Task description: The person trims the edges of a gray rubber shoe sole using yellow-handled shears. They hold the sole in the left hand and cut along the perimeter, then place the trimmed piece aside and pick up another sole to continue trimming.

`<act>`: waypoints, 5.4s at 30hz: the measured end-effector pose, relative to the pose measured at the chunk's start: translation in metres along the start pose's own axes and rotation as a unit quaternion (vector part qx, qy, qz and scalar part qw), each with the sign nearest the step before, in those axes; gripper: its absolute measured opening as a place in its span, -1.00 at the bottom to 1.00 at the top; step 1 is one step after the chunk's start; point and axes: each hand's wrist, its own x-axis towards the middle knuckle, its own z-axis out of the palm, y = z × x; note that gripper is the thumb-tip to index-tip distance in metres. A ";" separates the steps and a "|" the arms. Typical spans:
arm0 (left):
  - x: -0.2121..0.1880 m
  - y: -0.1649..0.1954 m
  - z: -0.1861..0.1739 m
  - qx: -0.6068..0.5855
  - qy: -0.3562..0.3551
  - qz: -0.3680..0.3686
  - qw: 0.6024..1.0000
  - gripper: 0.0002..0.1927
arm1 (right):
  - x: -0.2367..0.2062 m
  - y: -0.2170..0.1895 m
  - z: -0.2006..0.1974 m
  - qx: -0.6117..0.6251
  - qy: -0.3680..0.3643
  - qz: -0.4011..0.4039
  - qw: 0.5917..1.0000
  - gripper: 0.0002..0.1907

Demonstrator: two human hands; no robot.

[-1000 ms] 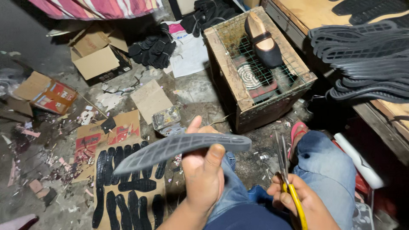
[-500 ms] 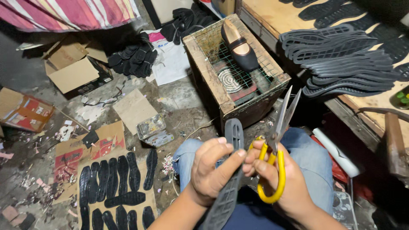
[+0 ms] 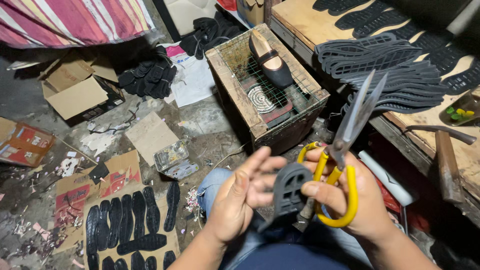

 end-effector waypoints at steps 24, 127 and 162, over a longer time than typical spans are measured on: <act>-0.018 0.014 -0.014 -0.248 -0.035 -0.050 0.967 -0.29 | 0.000 -0.001 -0.008 -0.499 0.018 -0.288 0.817 -0.43; -0.016 -0.020 -0.038 -0.284 -0.025 -0.126 0.950 -0.39 | -0.002 0.016 -0.008 -0.565 0.012 -0.291 0.772 -0.37; -0.009 -0.022 -0.032 -0.263 0.068 0.007 0.962 -0.51 | -0.018 0.165 -0.110 -0.150 -0.076 0.082 0.982 -0.44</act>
